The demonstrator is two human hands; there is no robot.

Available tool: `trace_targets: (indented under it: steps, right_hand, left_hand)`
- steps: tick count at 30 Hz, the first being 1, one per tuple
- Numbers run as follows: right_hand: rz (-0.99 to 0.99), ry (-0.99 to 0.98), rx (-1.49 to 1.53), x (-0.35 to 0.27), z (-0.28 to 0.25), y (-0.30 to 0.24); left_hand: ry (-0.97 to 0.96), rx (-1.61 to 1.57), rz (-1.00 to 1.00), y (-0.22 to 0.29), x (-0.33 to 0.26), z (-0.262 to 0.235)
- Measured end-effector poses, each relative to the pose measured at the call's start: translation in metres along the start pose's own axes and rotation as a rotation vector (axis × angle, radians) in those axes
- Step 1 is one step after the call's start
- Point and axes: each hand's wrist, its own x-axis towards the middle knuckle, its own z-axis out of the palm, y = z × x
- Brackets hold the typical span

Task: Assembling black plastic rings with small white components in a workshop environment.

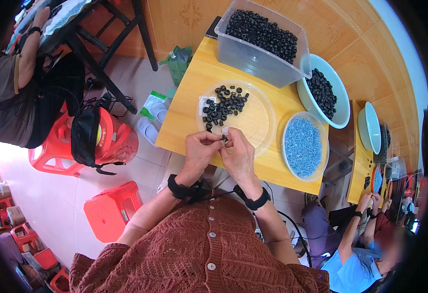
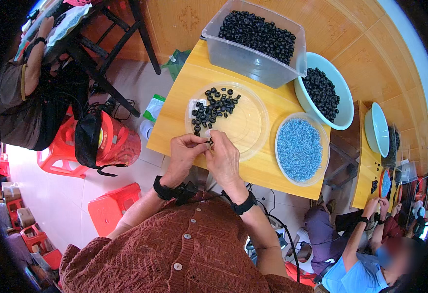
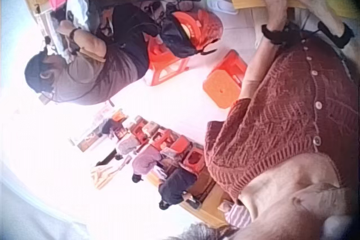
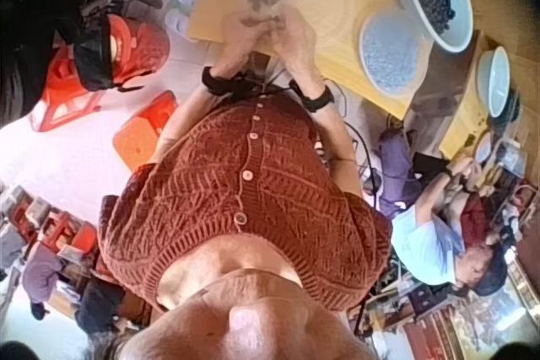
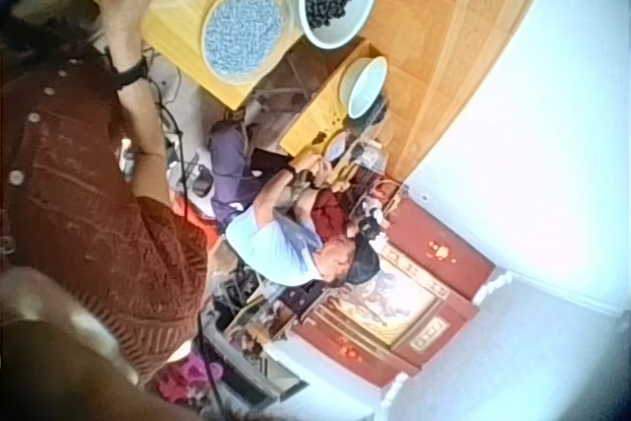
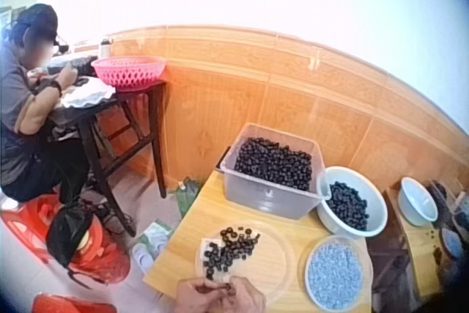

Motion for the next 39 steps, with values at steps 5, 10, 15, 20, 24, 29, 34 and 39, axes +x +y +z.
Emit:
trace_targets:
  steps: [5,10,15,20,24,29,34,39]
  right_hand:
    - [-0.031,0.033,0.008,-0.002,0.003,0.002]
    - [-0.125,0.052,-0.035,-0.003,0.006,0.007]
    - [-0.073,0.037,-0.058,-0.002,0.003,0.006]
    - [-0.048,0.094,-0.062,0.001,-0.004,0.005]
    - [-0.052,0.113,-0.073,0.0,-0.007,0.003]
    - [-0.118,0.114,-0.172,-0.002,-0.006,0.001]
    - [-0.034,0.055,-0.061,0.0,-0.014,-0.004]
    - [0.121,-0.034,0.265,0.001,-0.03,0.007]
  left_hand:
    - [0.009,-0.032,-0.004,0.001,-0.001,0.001]
    - [-0.004,-0.089,-0.016,-0.002,0.0,0.0]
    - [-0.01,-0.102,-0.096,0.001,0.001,0.0]
    - [-0.095,-0.151,-0.082,-0.002,0.005,-0.001]
    - [-0.123,-0.138,-0.096,0.0,0.005,-0.002]
    - [-0.13,-0.112,-0.068,0.001,0.005,-0.001]
    - [-0.154,-0.048,-0.069,0.004,0.002,-0.002]
    - [-0.2,-0.182,-0.094,0.005,-0.001,-0.004]
